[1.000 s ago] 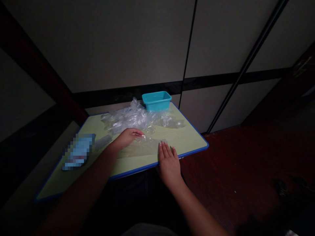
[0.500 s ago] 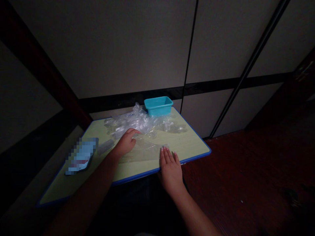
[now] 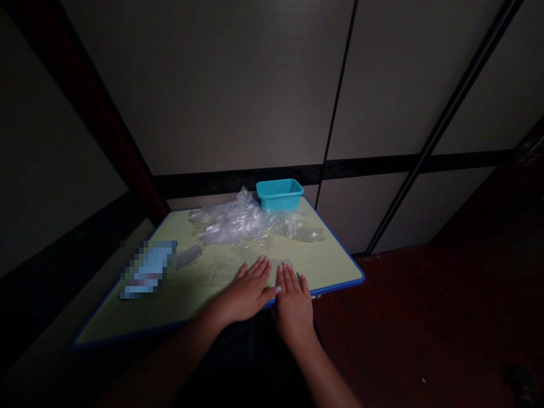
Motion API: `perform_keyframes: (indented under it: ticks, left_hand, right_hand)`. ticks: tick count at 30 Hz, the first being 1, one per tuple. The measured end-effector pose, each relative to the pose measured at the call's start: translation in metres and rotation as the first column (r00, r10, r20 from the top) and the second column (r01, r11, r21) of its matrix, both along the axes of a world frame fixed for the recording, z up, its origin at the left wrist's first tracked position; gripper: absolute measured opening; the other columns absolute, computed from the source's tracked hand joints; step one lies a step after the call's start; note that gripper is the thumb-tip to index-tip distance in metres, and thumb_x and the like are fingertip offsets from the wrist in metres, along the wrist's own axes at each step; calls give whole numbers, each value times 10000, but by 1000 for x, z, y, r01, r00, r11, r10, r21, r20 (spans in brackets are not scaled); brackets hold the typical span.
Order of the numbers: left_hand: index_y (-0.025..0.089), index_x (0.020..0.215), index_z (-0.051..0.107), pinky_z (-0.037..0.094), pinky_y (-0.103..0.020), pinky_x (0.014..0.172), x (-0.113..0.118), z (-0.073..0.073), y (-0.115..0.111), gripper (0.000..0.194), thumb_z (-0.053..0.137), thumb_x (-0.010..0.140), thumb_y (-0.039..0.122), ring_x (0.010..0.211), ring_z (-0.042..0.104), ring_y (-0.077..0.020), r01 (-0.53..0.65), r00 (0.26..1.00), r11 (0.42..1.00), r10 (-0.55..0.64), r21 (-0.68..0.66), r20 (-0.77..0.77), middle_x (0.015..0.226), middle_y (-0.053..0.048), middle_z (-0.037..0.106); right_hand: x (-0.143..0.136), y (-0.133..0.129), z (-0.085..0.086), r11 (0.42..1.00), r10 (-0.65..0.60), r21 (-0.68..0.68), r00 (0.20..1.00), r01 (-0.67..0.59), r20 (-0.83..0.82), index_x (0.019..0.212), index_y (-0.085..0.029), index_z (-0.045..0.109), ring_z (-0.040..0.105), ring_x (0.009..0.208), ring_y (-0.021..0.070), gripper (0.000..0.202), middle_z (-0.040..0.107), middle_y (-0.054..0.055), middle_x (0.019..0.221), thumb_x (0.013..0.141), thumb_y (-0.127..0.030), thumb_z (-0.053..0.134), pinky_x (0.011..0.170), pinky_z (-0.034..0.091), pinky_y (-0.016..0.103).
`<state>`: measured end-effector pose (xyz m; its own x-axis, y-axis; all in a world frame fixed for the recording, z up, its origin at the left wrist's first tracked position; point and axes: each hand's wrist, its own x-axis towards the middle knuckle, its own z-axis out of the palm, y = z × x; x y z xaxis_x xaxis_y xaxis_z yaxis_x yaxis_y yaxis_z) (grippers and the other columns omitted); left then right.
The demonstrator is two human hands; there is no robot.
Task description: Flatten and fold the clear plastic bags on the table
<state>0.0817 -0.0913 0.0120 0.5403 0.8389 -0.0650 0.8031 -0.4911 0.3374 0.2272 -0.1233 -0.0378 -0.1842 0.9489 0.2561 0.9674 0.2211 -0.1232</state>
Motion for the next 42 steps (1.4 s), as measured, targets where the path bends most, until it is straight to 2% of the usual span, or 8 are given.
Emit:
perform_keyframes:
  ticks: [13,22,26,29,31,33,37,42]
  left_hand:
    - [226,1504,209,111,-575,1124,-45,-11,19,638,324,944,510,1449,141,-270,-105,987,987,119,122,-109,1568,-104,148]
    - [180,1484,272,122,-583,1115,-73,-5,31,608,348,950,462,1446,153,-276,-230,956,959,254,167,-144,1551,-137,207]
    - [123,1472,296,100,-567,1128,-60,5,19,633,370,944,465,1451,108,-291,-255,951,944,285,211,-123,1554,-170,172]
    - [174,1493,247,110,-500,1154,-35,11,1,624,329,955,480,1455,103,-242,-26,998,993,32,119,-51,1567,-110,161]
    - [235,1510,178,103,-458,1164,-17,12,-9,619,308,962,492,1456,99,-209,137,991,989,-137,63,5,1577,-68,121]
    - [212,1516,133,94,-458,1168,-4,11,-13,647,281,965,517,1457,90,-205,188,982,982,-188,32,16,1579,-71,111]
    - [179,1511,150,100,-466,1166,2,4,-7,620,179,984,505,1457,101,-187,144,990,990,-144,0,7,1575,-73,150]
    - [197,1497,213,109,-498,1158,-17,-4,8,612,226,972,512,1456,118,-202,19,997,999,-16,42,-73,1574,-61,162]
  right_hand:
    - [-2,-4,7,1000,8,10,1000,-8,-7,1453,-66,331,299,1394,262,731,322,144,1503,753,-157,522,1129,205,453]
    - [-1,-3,4,1000,12,16,1000,-12,2,1461,-52,306,279,1404,250,728,313,138,1511,769,-168,503,1141,175,434]
    - [0,-2,1,999,14,30,1000,-14,-5,1461,-49,304,284,1402,248,730,313,134,1509,767,-166,499,1143,169,436]
    - [0,0,-1,999,18,41,1000,-19,12,1454,-62,328,291,1399,247,698,325,135,1502,779,-146,481,1137,182,442]
    - [0,1,-1,999,15,29,1000,-16,27,1438,-89,374,306,1392,247,632,353,131,1488,812,-136,443,1128,199,449]
    - [0,2,0,1000,11,-5,999,-11,33,1420,-110,414,324,1384,246,577,381,126,1472,844,-137,401,1122,212,452]
    - [0,3,1,998,3,-57,1000,-2,11,1434,-93,383,304,1393,242,586,348,123,1489,854,-176,401,1130,192,442]
    - [0,1,1,999,10,-47,1000,-10,-2,1471,-62,283,232,1421,236,733,267,110,1529,773,-177,476,1148,125,429]
